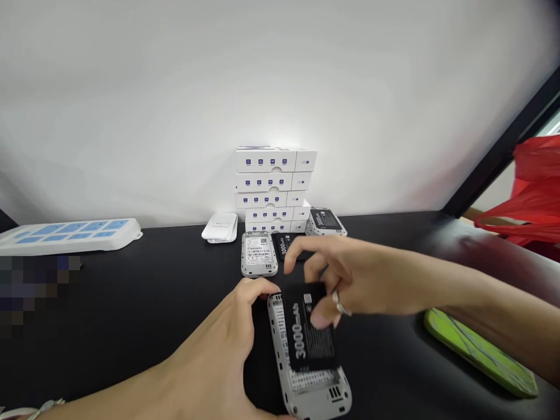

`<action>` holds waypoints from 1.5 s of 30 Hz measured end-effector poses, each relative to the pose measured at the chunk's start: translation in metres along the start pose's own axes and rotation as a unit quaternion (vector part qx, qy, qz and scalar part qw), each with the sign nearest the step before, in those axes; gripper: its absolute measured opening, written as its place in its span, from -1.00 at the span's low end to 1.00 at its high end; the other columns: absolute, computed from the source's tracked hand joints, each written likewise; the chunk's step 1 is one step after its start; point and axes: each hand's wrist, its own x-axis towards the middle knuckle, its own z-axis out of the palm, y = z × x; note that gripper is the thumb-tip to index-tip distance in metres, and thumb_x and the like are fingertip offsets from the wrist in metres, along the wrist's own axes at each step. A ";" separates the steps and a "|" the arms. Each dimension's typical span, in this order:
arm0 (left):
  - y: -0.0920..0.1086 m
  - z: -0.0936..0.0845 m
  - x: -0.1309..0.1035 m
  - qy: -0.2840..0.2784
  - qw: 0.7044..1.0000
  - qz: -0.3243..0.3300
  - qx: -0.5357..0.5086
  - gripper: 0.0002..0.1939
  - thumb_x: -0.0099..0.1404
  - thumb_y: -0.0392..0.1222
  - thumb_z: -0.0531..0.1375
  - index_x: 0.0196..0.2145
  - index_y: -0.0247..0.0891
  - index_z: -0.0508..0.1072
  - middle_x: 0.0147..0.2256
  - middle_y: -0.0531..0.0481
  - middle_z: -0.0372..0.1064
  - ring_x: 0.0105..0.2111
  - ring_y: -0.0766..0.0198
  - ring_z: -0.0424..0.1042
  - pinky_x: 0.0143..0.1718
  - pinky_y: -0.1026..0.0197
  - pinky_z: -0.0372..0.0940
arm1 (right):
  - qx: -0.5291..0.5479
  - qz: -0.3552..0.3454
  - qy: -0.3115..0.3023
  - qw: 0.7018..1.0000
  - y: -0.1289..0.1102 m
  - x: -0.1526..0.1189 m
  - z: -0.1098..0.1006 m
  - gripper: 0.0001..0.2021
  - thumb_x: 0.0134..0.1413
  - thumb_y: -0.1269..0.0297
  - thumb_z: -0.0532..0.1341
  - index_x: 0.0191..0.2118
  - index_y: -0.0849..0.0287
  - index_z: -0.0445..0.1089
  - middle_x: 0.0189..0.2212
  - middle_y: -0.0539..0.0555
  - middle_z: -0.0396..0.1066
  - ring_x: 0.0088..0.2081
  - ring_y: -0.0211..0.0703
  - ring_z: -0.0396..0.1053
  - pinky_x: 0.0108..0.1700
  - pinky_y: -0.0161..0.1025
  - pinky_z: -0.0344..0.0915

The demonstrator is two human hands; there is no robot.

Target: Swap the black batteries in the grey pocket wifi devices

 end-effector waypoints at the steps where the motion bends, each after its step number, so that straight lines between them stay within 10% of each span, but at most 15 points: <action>1: -0.001 0.000 0.000 0.007 1.000 0.001 0.006 0.09 -0.13 0.09 0.48 0.15 0.04 -0.16 0.02 -0.13 0.16 -0.09 -0.12 0.44 -0.18 -0.21 0.48 | 0.035 -0.011 0.012 0.999 -0.001 0.002 -0.007 -0.56 -0.08 0.36 0.39 -0.09 0.06 0.22 -0.34 -0.07 0.41 -0.42 -0.27 0.44 -0.43 -0.38 0.35; 9: 0.005 0.000 -0.002 0.003 1.000 -0.019 0.023 0.08 -0.10 0.06 0.49 0.15 0.05 -0.15 0.08 -0.13 0.09 0.02 -0.14 0.35 0.00 -0.25 0.39 | -0.133 -0.065 0.262 0.954 0.023 0.027 -0.020 -0.82 0.20 0.36 0.09 -0.26 0.17 0.45 -0.39 0.02 0.39 -0.54 -0.30 0.34 -0.38 -0.21 0.32; 19: 0.008 -0.003 0.002 -0.007 0.999 -0.001 0.031 0.06 -0.11 0.04 0.50 0.12 0.02 -0.14 0.07 -0.14 0.08 0.04 -0.16 0.32 0.02 -0.28 0.37 | -0.245 -0.026 0.282 0.927 0.045 0.044 0.000 -0.49 -0.14 0.08 0.39 -0.06 0.14 0.31 -0.01 0.14 0.20 -0.44 -0.30 0.25 -0.30 -0.12 0.39; 32: 0.008 -0.003 0.000 0.000 0.998 0.028 0.056 0.05 -0.09 0.05 0.49 0.12 -0.01 -0.15 0.08 -0.16 0.12 0.10 -0.20 0.29 0.04 -0.21 0.37 | -0.401 -0.125 0.223 0.879 0.065 0.049 0.004 -0.58 0.27 0.38 -0.01 0.22 0.18 0.19 0.25 0.29 0.07 0.19 0.19 0.22 0.10 0.12 0.33; 37: 0.009 -0.008 0.003 -0.011 0.997 0.051 0.058 -0.05 -0.05 -0.04 0.44 0.09 -0.04 -0.13 0.11 -0.20 0.06 0.14 -0.20 0.19 0.10 -0.26 0.27 | -0.402 -0.156 0.243 0.869 0.056 0.043 -0.004 -0.49 0.05 0.63 -0.05 0.13 0.24 0.23 0.22 0.33 0.08 0.02 0.03 0.37 -0.14 -0.09 0.46; 45: -0.026 -0.030 0.030 0.084 0.992 -0.030 0.087 -0.33 0.11 -0.07 0.29 0.02 -0.07 -0.04 0.15 -0.21 0.03 0.13 -0.13 0.18 0.09 -0.25 0.21 | -0.410 -0.148 0.328 0.838 0.015 0.013 -0.041 -0.76 0.20 0.25 0.10 -0.10 0.16 0.43 -0.24 0.11 0.49 -0.31 -0.10 0.43 -0.31 -0.19 0.36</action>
